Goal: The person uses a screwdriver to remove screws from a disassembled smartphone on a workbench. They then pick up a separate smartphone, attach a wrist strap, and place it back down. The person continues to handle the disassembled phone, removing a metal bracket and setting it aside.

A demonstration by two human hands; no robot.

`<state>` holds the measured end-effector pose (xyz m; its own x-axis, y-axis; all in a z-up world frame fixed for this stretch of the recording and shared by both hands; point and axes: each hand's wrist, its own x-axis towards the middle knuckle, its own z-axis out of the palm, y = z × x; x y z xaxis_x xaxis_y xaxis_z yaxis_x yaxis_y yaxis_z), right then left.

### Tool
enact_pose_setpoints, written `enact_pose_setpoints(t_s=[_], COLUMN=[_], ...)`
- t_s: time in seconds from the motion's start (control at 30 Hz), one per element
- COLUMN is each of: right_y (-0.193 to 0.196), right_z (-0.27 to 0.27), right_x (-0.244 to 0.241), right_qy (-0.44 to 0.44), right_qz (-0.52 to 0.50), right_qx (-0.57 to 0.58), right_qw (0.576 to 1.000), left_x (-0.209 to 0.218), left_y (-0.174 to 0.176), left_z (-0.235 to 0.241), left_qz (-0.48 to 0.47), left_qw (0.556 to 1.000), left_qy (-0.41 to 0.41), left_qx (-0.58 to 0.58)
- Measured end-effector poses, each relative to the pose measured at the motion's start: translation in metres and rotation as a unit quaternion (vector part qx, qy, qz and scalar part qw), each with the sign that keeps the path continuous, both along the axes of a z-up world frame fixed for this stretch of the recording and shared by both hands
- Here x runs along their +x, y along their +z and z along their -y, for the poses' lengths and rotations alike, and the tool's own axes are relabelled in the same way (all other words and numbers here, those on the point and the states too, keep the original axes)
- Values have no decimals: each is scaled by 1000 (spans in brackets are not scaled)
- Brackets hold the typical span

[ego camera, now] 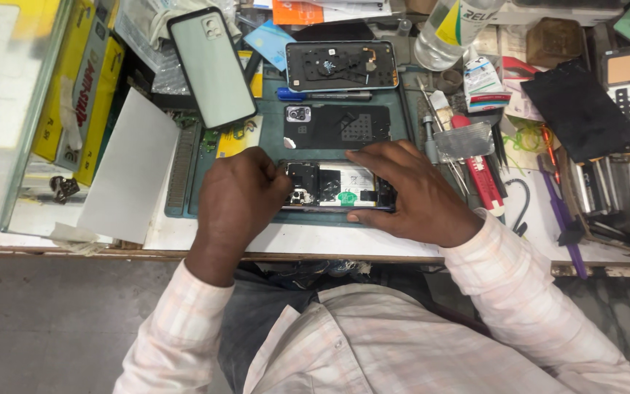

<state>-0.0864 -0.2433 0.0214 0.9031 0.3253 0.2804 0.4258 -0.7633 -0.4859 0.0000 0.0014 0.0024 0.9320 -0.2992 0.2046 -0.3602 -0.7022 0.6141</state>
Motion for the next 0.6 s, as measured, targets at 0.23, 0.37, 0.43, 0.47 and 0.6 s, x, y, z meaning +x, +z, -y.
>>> enact_pose_setpoints(t_s=[0.23, 0.37, 0.43, 0.47, 0.6], right_y=[1, 2, 3, 2, 3], right_z=[4, 5, 5, 4, 4], right_x=[-1, -2, -2, -2, -3], right_qy=[19, 16, 27, 23, 7], right_qz=[-25, -30, -21, -26, -36], right_qx=[-13, -27, -25, -26, -50], right_qw=[999, 999, 999, 999, 998], left_x=[-10, -17, -21, -22, -26], left_y=[9, 13, 14, 14, 15], left_z=[-3, -3, -5, -6, -8], left_qz=[-60, -100, -122, -132, -137], left_qw=[998, 995, 992, 990, 988], left_qy=[12, 31, 37, 39, 26], left_qx=[-1, -5, -25, -35, -63])
